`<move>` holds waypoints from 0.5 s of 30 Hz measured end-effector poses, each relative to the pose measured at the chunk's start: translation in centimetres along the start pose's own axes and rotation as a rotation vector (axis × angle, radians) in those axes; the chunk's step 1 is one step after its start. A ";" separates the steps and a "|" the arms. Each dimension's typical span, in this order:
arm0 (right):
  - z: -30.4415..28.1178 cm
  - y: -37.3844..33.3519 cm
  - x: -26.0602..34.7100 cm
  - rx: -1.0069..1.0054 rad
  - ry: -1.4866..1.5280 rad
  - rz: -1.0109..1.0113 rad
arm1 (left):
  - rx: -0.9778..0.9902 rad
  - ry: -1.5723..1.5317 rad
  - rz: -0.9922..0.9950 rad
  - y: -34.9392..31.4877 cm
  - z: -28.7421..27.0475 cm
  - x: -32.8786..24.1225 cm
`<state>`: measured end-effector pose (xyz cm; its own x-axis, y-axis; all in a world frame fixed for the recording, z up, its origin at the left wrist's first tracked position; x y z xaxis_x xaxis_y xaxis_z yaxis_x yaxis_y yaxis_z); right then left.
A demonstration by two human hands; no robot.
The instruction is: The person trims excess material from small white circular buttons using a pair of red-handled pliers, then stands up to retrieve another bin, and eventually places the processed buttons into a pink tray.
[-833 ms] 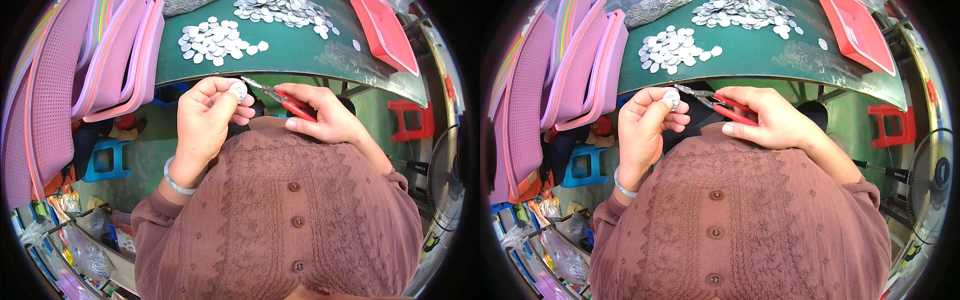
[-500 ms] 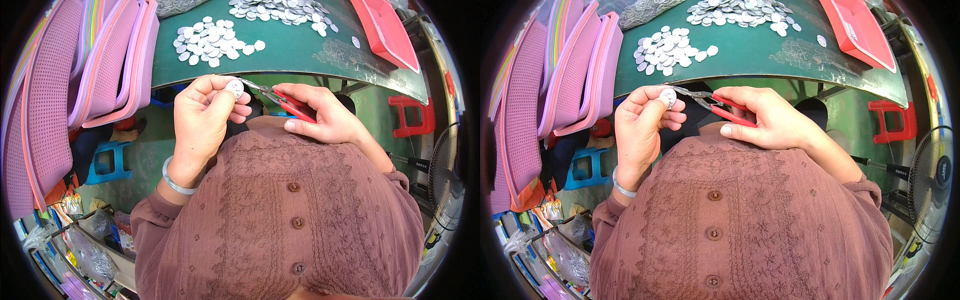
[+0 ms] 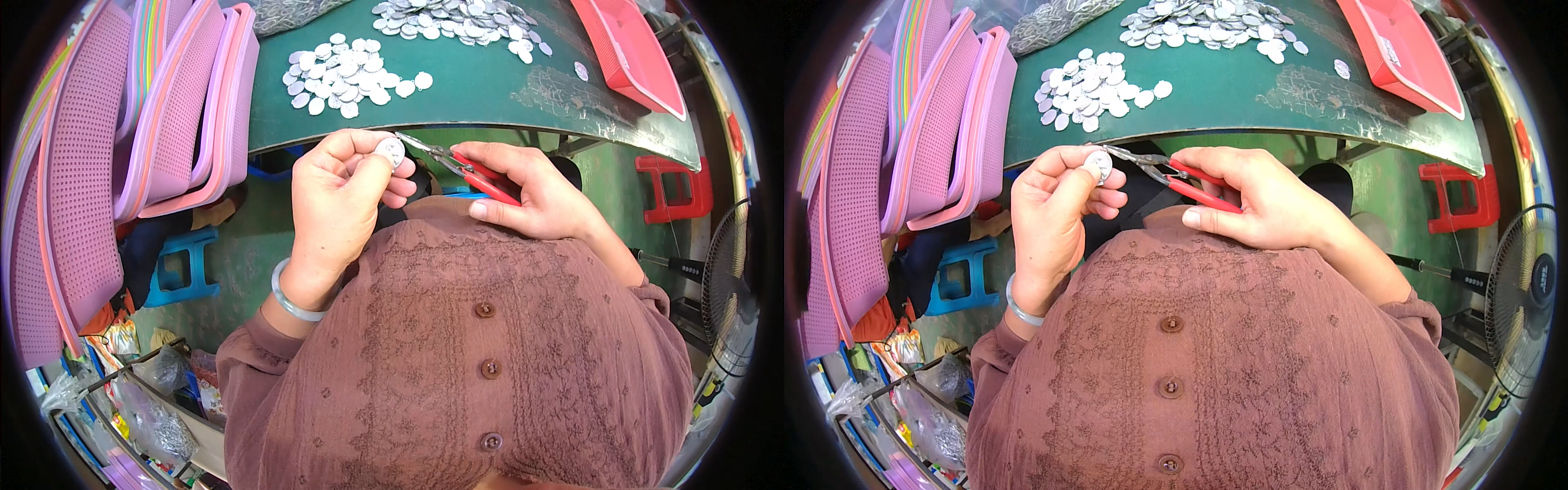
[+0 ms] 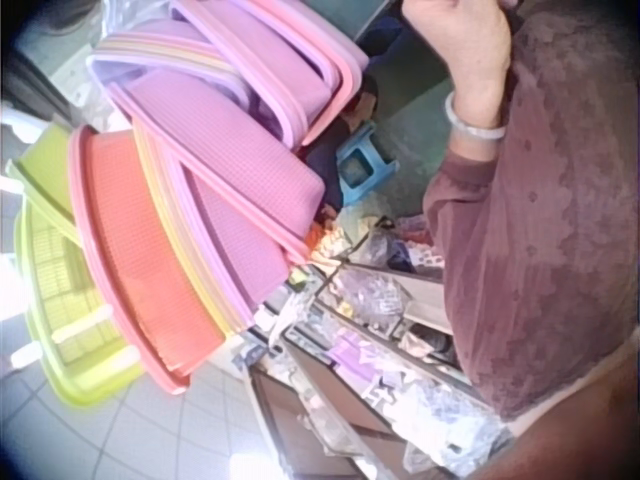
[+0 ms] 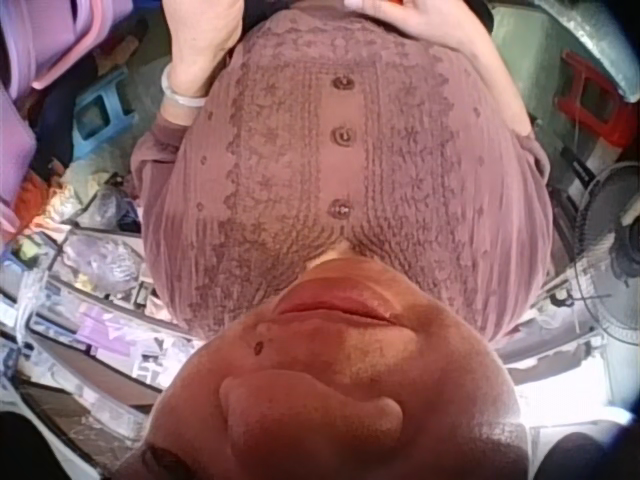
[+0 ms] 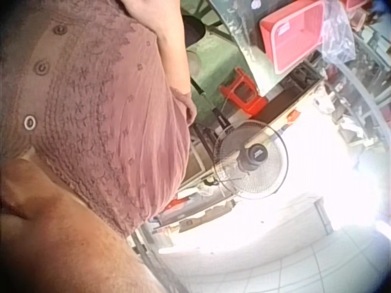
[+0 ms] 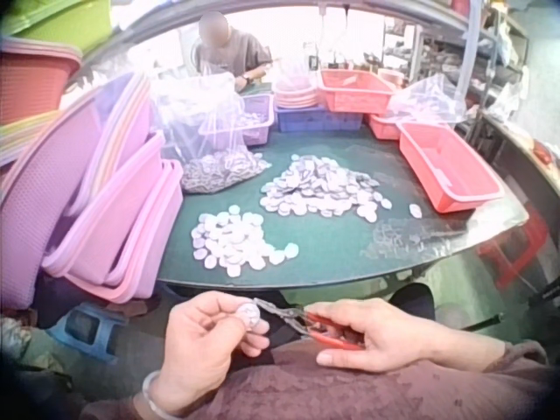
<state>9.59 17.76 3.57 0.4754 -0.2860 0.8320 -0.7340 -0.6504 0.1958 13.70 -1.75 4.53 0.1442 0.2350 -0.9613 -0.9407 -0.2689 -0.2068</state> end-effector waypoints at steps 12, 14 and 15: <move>0.2 0.1 0.2 0.002 0.018 -0.021 | 0.010 0.024 0.021 -0.1 -0.1 0.1; 0.1 0.1 0.3 0.026 0.003 -0.014 | 0.010 0.021 0.014 -0.2 -0.1 0.2; 0.1 0.1 0.3 0.024 0.001 -0.014 | 0.008 0.023 0.015 -0.2 -0.2 0.2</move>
<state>9.75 17.52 3.80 0.4850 -0.2756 0.8299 -0.7151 -0.6712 0.1951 14.00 -1.79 4.40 0.1366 0.2092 -0.9683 -0.9452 -0.2650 -0.1906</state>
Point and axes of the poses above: each hand's wrist, its own y-axis towards the middle knuckle, its own z-axis out of the palm, x = y × z, the point moved 3 cm from there along y, towards the middle knuckle, and after that the axes turned 8 degrees about -x, right-handed, at the moved point
